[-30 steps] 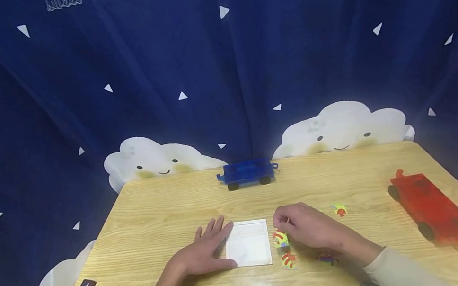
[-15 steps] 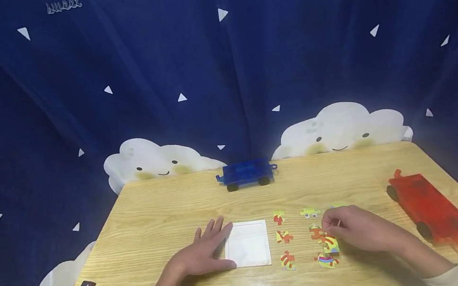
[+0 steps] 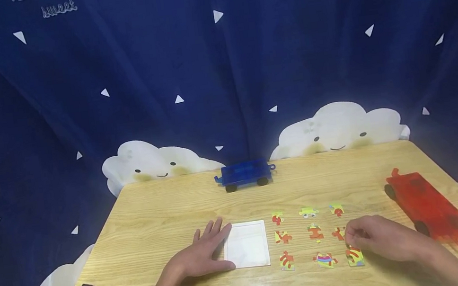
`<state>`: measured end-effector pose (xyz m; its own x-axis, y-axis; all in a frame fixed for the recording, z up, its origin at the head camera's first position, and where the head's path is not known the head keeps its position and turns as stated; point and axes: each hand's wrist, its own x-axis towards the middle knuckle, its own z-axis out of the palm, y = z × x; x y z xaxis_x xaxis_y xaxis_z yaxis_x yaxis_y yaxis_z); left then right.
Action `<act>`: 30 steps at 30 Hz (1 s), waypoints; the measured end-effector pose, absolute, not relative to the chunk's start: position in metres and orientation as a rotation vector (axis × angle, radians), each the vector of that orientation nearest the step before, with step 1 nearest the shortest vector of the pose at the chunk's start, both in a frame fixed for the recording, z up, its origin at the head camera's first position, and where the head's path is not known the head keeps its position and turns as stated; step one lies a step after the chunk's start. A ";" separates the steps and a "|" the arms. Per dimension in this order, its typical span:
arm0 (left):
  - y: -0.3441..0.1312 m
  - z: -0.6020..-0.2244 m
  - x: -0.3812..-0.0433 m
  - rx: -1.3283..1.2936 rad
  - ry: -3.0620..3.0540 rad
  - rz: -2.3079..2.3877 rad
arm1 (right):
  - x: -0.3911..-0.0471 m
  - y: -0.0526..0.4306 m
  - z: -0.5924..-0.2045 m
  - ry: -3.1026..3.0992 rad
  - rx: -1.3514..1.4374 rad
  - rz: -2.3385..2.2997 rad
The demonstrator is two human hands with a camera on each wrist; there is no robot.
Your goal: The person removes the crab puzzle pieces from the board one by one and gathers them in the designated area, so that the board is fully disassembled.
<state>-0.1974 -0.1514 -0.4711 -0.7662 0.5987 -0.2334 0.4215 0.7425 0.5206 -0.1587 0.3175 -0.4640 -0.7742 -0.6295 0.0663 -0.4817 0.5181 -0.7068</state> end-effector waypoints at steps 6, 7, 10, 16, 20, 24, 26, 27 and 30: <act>-0.151 -0.471 -0.197 0.793 2.557 0.644 | -0.157 0.319 -0.470 2.543 -0.927 -1.102; -0.151 -0.471 -0.197 0.794 2.558 0.645 | -0.157 0.319 -0.470 2.541 -0.924 -1.102; -0.151 -0.471 -0.197 0.790 2.559 0.648 | -0.157 0.319 -0.469 2.551 -0.916 -1.087; -0.152 -0.472 -0.198 0.781 2.569 0.630 | -0.156 0.319 -0.465 2.621 -0.864 -1.023; -0.152 -0.472 -0.198 0.784 2.573 0.632 | -0.159 0.321 -0.457 2.661 -0.734 -0.965; -0.154 -0.474 -0.199 0.778 2.565 0.680 | -0.165 0.323 -0.449 2.744 -0.673 -0.945; -0.155 -0.475 -0.199 0.774 2.557 0.727 | -0.168 0.324 -0.447 2.842 -0.714 -0.955; -0.156 -0.475 -0.200 0.775 2.558 0.750 | -0.170 0.324 -0.446 2.896 -0.732 -0.946; -0.159 -0.474 -0.202 0.805 2.593 0.793 | -0.176 0.324 -0.442 3.055 -0.745 -0.886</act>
